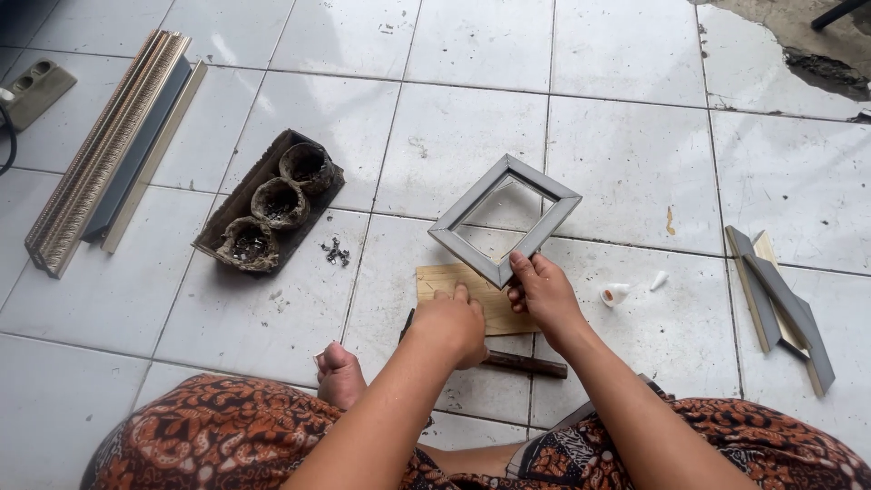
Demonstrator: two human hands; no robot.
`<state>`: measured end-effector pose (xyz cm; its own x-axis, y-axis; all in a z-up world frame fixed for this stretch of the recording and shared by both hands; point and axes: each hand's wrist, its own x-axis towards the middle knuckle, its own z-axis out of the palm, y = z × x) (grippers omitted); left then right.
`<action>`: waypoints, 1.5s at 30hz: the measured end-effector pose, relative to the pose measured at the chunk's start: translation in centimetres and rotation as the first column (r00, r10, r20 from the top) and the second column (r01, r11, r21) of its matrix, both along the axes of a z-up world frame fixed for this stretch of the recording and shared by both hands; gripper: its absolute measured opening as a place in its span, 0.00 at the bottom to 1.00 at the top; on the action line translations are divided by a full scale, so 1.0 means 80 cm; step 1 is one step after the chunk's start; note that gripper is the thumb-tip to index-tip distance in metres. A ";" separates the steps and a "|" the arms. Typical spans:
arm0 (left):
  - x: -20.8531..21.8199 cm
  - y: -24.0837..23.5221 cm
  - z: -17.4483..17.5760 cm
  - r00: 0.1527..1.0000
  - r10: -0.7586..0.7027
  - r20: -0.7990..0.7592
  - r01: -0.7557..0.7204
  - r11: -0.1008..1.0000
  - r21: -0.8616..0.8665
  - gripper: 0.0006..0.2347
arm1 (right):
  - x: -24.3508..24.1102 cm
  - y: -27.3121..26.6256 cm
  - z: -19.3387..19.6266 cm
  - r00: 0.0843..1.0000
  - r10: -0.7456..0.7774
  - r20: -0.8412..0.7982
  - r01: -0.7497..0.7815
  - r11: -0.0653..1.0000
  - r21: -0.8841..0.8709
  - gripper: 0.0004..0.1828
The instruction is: Assembling a picture frame by aligning corners, hammering nails, and trimming molding pieces.
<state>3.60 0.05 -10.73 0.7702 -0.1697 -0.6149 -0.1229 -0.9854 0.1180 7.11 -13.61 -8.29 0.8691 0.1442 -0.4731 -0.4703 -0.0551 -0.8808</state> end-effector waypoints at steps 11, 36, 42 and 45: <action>-0.013 -0.015 0.074 0.983 -0.024 -0.182 0.034 0.998 0.053 0.35 | -0.008 -0.008 0.010 0.996 0.092 -0.010 -0.090 0.934 -0.347 0.24; -0.093 0.109 0.150 0.962 0.273 0.011 -0.264 0.941 -0.212 0.23 | -0.056 0.073 0.087 0.864 0.482 0.145 -0.222 0.623 -0.750 0.19; -0.070 0.106 0.165 0.903 0.419 0.091 -0.362 0.859 -0.363 0.24 | -0.031 0.160 0.065 0.640 0.736 0.222 -0.225 0.455 -0.861 0.11; -0.062 0.102 0.154 0.824 0.551 0.135 -0.452 0.781 -0.430 0.24 | -0.026 0.212 0.085 0.623 0.729 0.284 -0.346 0.582 -0.736 0.12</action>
<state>-1.38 8.19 1.62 0.9217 0.1112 -0.3715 0.3036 -0.8030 0.5129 5.00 3.37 -1.48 0.8235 0.5471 -0.1503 0.3445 -0.6926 -0.6337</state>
